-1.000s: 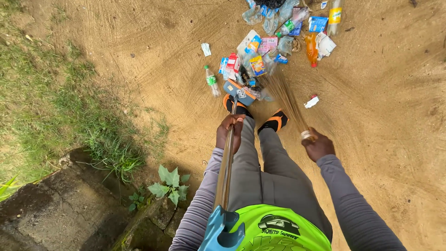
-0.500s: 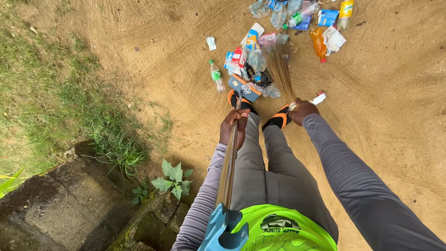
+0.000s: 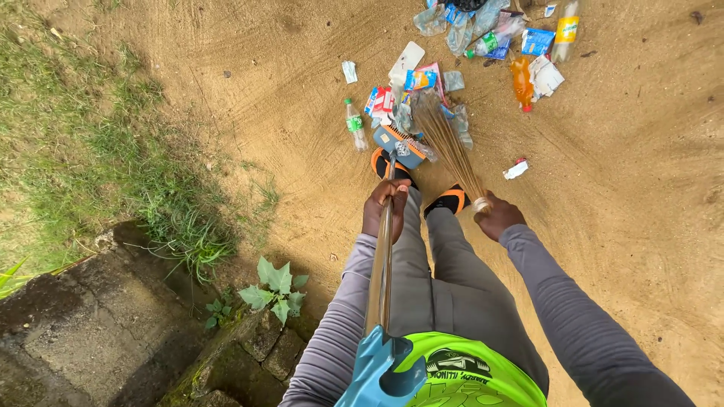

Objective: Sweep plastic waste and organic debris into a pile and then into a dustpan.

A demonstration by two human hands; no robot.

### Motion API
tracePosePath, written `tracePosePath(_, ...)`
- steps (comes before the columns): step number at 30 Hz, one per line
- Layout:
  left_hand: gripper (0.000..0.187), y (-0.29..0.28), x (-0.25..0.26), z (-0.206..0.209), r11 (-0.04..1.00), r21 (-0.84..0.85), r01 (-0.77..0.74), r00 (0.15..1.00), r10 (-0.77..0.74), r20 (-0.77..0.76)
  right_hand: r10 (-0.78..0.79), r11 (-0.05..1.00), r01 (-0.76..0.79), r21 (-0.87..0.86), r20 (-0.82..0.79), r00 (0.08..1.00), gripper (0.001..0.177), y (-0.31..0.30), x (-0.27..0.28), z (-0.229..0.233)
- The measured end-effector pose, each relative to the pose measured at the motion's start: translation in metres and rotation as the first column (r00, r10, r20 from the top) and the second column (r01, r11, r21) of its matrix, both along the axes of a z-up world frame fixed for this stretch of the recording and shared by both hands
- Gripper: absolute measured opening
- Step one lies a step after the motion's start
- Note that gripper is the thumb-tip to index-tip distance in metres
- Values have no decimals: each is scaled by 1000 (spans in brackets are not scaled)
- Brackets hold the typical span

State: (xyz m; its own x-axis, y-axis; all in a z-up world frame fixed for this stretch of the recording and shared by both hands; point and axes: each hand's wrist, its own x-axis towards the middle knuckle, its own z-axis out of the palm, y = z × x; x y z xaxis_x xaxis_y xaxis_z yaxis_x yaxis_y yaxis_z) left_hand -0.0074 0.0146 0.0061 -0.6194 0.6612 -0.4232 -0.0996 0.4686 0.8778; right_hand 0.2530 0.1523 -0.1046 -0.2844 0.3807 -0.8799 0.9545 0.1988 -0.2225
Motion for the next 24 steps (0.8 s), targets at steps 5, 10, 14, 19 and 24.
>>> tracePosePath(5,20,4,-7,24,990,-141,11,999,-3,53,-504,863,504,-15,-65,861,74,40,6,86)
tracePosePath(10,28,-2,-4,5,999,-45,-1,1000,2,17,-561,824,566,34,-101,822,73,72,1,94)
tracePosePath(14,32,-6,0,-6,1000,-5,0,998,-1,-57,-98,916,192,354,-266,959,77,76,32,-52)
tracePosePath(19,26,0,-2,10,996,-72,-54,998,51,-36,73,994,-74,85,16,997,74,45,-45,-50)
tracePosePath(24,25,-10,-2,-2,993,-52,-106,989,100,-108,202,979,-201,-11,12,979,70,-7,-61,-46)
